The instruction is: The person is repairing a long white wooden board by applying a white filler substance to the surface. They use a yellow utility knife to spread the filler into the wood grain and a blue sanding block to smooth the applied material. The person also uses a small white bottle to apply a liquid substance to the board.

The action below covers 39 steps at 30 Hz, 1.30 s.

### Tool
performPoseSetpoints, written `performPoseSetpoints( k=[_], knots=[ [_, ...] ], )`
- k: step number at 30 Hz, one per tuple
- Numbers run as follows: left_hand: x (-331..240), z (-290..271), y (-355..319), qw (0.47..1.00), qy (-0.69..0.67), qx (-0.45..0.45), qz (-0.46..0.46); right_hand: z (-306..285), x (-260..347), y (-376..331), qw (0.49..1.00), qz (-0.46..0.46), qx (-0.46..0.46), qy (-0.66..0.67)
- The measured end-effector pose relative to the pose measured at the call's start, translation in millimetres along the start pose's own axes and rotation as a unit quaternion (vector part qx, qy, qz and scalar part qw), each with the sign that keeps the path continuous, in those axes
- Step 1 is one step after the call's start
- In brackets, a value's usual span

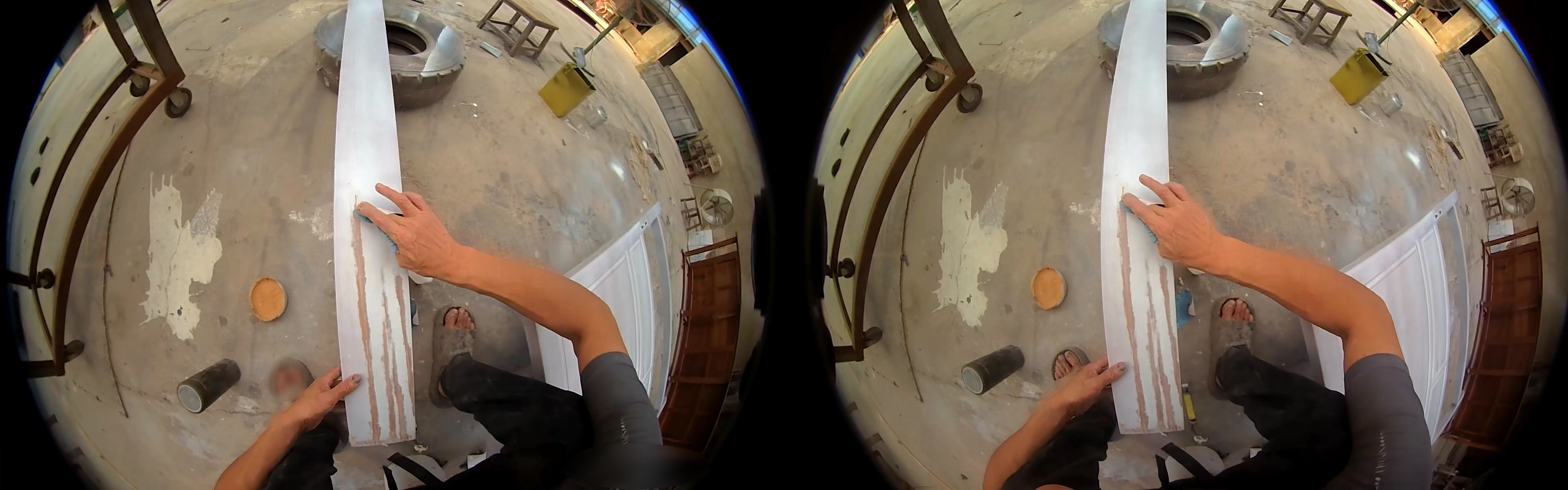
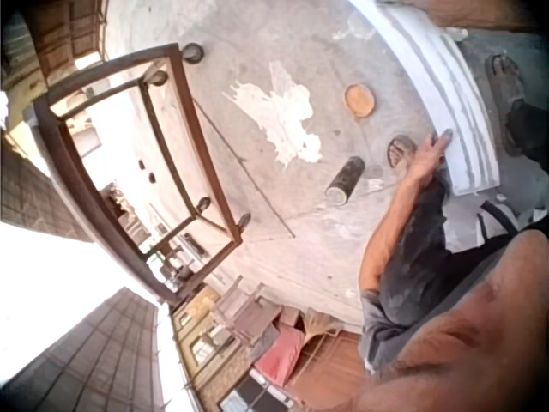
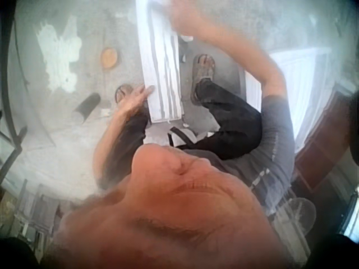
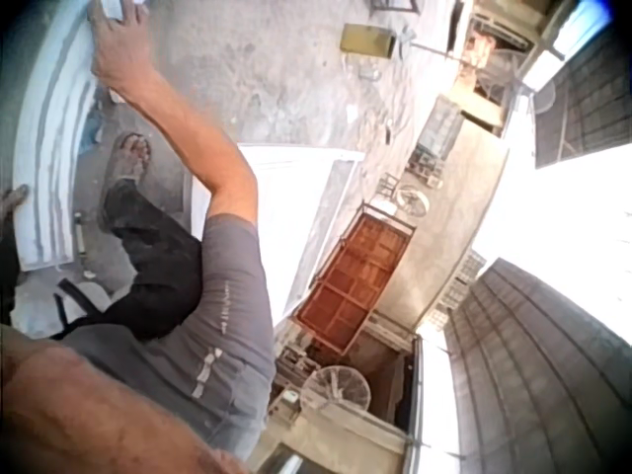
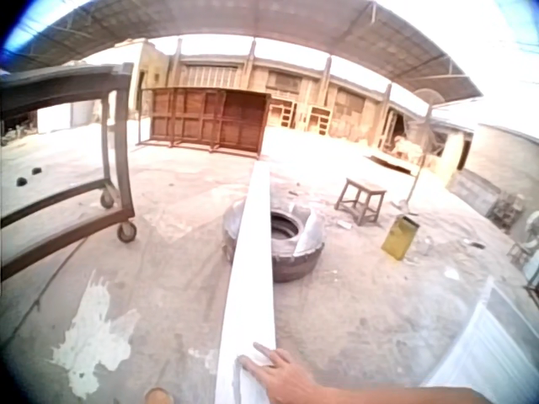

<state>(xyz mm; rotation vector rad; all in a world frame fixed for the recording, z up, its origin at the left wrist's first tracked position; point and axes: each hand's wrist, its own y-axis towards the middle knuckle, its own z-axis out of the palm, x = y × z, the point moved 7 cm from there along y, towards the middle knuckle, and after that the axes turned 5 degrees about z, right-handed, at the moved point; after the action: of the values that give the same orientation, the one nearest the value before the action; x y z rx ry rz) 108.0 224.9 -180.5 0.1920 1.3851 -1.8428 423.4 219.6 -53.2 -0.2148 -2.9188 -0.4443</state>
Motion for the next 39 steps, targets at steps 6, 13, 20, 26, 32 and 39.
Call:
performPoseSetpoints(
  k=[6,13,20,26,32,39],
  knots=[
    [2,5,2,0.998,0.048,0.038,0.011,15,-9,11,0.997,0.009,0.007,-0.080],
    [-13,8,-4,0.996,0.083,0.022,0.026,26,-8,9,0.998,0.031,0.007,-0.050],
    [-10,8,0,0.994,0.097,0.020,0.050,30,3,-7,1.000,0.017,0.014,-0.014],
    [-17,10,-6,0.996,0.083,0.013,0.019,25,-2,0,0.999,0.003,0.028,-0.043],
    [-18,6,-3,0.991,0.131,0.000,0.020,16,-28,22,0.995,0.049,0.042,-0.076],
    [-17,4,0,0.991,0.129,0.006,0.028,12,-25,11,0.998,-0.013,0.033,-0.055]
  ],
)
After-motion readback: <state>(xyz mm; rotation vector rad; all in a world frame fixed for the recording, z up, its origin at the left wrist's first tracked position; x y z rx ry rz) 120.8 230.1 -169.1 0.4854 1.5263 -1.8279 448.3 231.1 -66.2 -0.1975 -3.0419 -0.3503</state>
